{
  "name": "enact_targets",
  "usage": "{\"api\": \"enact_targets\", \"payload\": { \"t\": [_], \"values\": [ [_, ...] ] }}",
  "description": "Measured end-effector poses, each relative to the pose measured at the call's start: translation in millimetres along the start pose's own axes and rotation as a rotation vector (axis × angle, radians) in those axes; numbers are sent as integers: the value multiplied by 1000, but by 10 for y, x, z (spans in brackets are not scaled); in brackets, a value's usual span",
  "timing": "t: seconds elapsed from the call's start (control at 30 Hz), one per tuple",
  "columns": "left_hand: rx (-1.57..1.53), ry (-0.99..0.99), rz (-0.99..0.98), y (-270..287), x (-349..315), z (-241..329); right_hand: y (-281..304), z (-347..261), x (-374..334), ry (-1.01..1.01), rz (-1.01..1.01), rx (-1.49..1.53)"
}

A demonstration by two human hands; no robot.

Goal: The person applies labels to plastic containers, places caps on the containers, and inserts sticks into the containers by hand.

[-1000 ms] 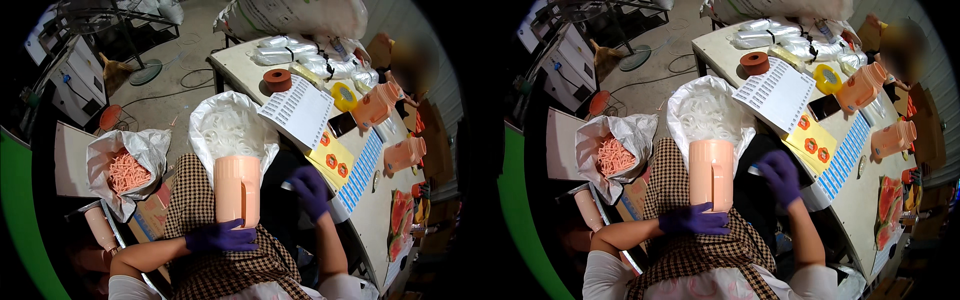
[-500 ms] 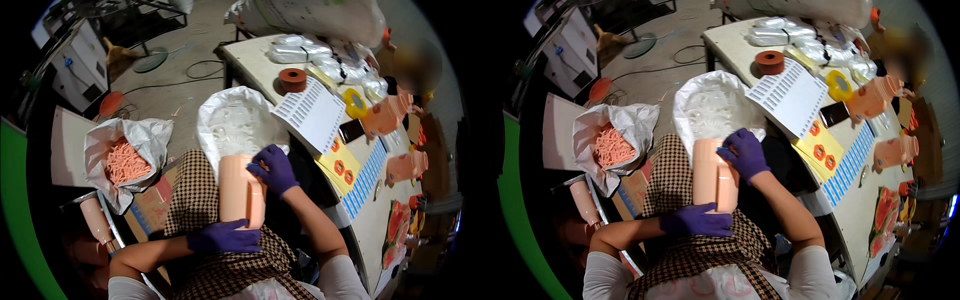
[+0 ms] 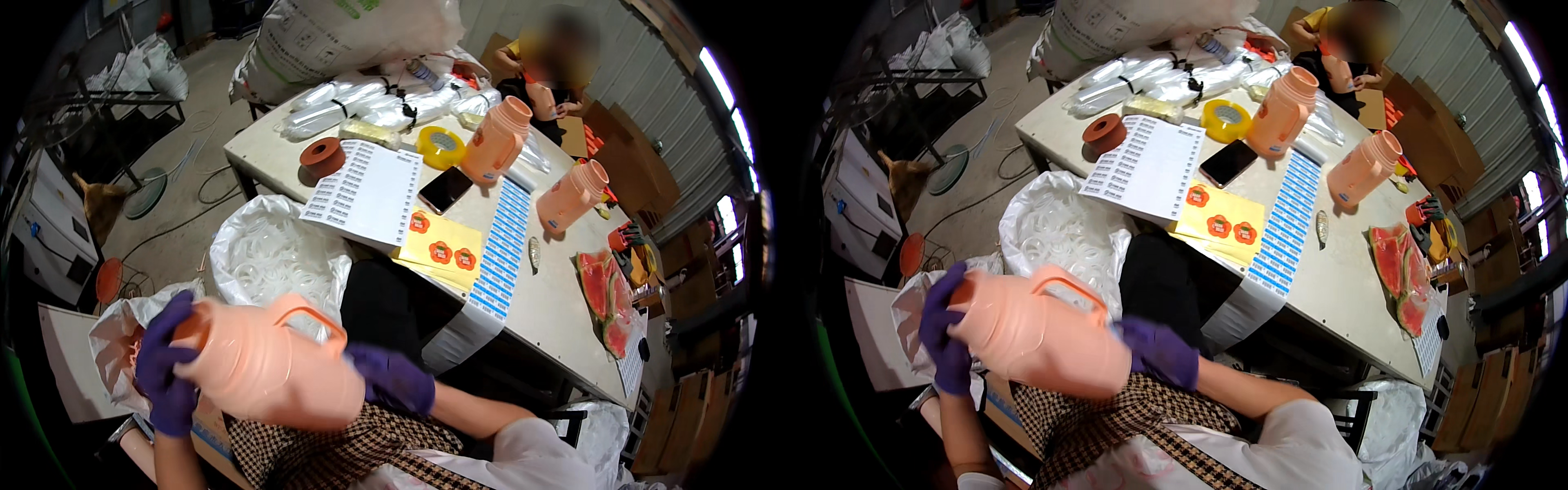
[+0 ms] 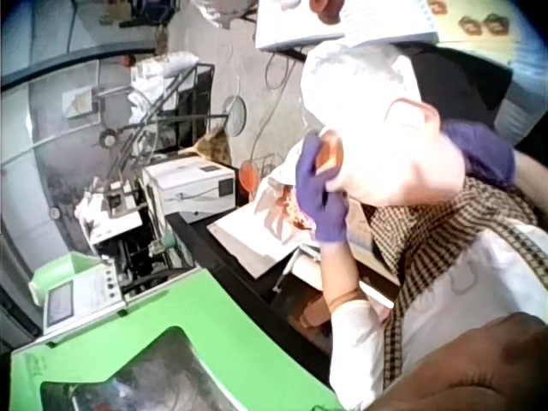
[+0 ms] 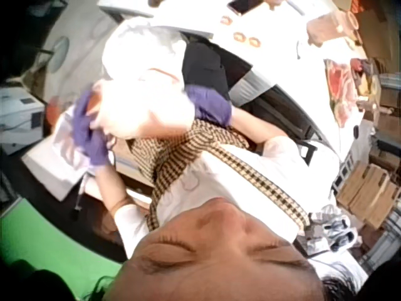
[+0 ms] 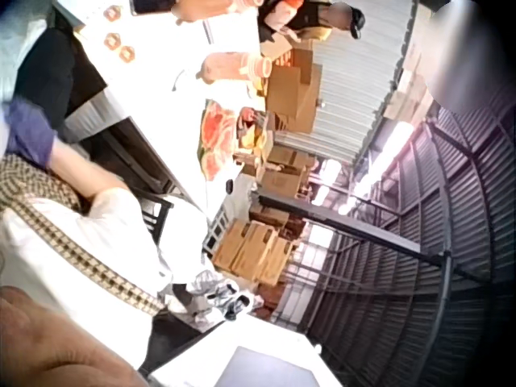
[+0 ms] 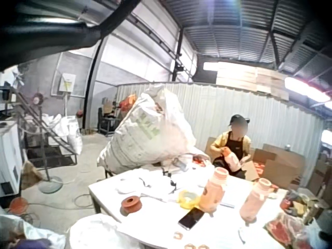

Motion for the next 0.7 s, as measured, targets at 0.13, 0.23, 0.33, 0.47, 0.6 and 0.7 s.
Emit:
{"api": "enact_targets", "payload": {
  "t": [0.13, 0.23, 0.33, 0.47, 0.6, 0.7],
  "values": [
    [5, 272, -323, -915, -151, -1214, 794, -243, -605, -162, 170, -630],
    [-110, 566, -197, -1142, -743, -2298, 2413, -1044, -1080, 377, 877, -843],
    [-61, 626, -141, -1154, -826, -2457, 3266, -1656, -1255, 503, 900, -1659],
    [54, 450, -95, -1047, -536, -2145, 4300, -1047, -1266, 320, 445, -1870],
    [345, 60, -99, -942, -49, -1314, 4135, -1242, -984, 267, 528, -1963],
    [220, -122, -337, -1706, 337, -738, 4263, -993, -1187, 167, 695, -2025]
  ]
}}
Point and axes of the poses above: each hand's wrist, its own x-axis towards the middle knuckle, its own y-axis out of the back of the hand, z = x × y, the point moved 10 cm from there along x, towards the middle knuckle, and after that the axes turned 3 degrees about -x, right-handed, at the moved point
